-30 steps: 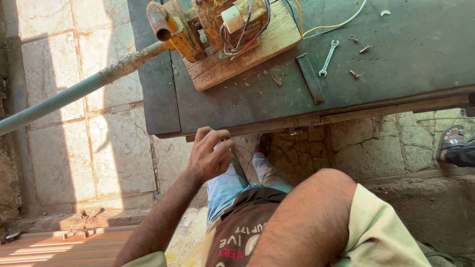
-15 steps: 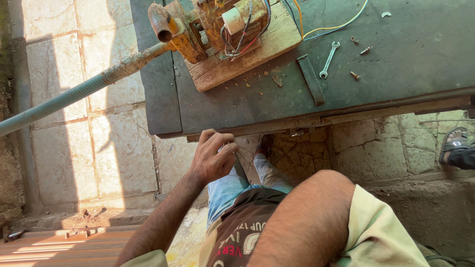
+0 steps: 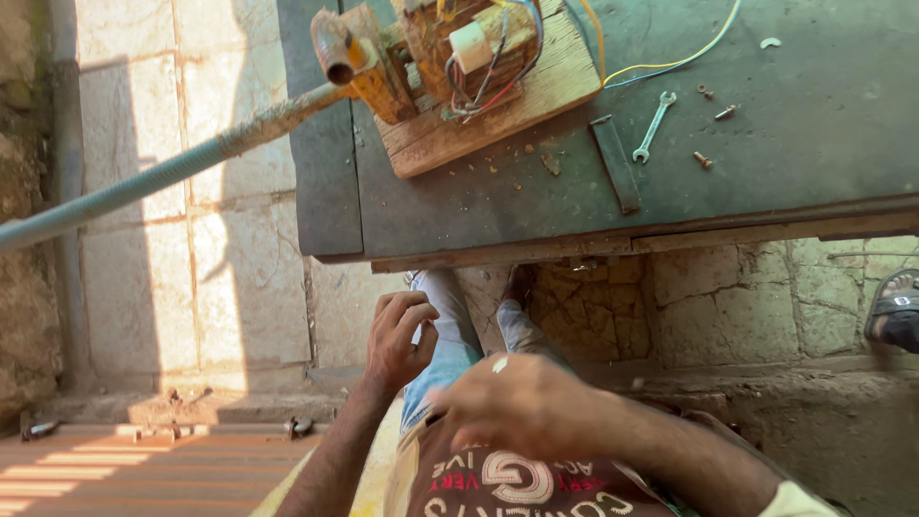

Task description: The person retrieves a hammer from a drawer and repeatedly strikes a metal bracket attached to a motor-like electrical component on a workbench. They adjust the bracket and use a wrench to tighten a bolt on the component while continuing to hammer the bracket.

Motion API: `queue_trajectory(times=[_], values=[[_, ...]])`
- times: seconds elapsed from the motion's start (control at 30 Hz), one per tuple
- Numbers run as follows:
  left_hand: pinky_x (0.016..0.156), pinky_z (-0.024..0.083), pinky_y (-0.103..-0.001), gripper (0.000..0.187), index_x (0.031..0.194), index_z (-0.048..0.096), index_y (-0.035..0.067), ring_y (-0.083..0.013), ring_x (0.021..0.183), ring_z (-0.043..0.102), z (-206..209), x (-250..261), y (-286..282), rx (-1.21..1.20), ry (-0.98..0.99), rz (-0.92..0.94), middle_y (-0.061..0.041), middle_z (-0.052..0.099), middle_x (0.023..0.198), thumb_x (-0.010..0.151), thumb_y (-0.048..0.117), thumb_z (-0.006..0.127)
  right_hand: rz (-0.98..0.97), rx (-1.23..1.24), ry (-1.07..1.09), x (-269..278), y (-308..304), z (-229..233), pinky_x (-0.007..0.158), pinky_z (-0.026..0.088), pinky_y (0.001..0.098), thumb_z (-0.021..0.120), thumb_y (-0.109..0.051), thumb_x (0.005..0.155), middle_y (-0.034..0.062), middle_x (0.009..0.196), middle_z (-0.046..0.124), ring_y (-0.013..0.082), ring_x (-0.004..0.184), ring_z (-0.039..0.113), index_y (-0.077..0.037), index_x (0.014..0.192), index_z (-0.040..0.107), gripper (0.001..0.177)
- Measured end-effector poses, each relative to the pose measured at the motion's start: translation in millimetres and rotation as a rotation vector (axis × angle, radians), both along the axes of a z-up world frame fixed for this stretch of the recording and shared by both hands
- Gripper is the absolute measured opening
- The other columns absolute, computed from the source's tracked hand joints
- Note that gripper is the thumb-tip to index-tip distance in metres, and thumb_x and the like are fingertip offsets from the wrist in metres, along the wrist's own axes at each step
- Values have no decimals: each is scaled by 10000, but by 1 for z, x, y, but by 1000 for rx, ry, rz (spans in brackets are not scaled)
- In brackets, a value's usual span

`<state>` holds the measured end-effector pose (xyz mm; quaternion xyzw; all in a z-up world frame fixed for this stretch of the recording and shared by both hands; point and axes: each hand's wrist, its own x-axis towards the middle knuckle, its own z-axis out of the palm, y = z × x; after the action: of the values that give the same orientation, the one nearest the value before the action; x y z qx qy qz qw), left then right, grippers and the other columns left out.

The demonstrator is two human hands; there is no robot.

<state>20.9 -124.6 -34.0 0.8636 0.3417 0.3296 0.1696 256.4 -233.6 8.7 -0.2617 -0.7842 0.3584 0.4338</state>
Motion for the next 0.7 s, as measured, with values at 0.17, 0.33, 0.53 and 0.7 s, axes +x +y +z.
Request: queue_trajectory(times=[0.17,0.33,0.53,0.7], values=[[833,495,-397,234,962,626,72,-258,896,637,-15,-13,-26,-107,-32,146,-74,651,995,784,-76,651,-320,-631,-465,44,-20,-16,790,612,422,736,-296,886,91,1154,704,261,889,715,-193,1554,258,828],[809,484,-397,226,1002,631,74,-260,876,636,-21,-18,-40,-209,19,191,-69,667,989,823,-63,649,-393,-785,-654,68,-33,-33,836,584,458,710,-307,867,107,1199,694,309,957,708,-246,1637,217,917],[819,488,-408,289,1131,644,85,-253,878,673,-33,-28,-31,-412,240,108,-68,668,952,853,10,625,-436,-615,-738,64,-14,-34,865,559,493,654,-344,910,144,1139,696,365,994,691,-159,1522,385,694],[795,545,-428,307,1170,640,99,-275,871,691,-70,-57,-22,-666,317,162,-94,682,1007,864,74,634,-409,-590,-835,44,-5,-19,862,539,502,651,-364,918,143,1130,671,367,996,666,-119,1451,483,610]])
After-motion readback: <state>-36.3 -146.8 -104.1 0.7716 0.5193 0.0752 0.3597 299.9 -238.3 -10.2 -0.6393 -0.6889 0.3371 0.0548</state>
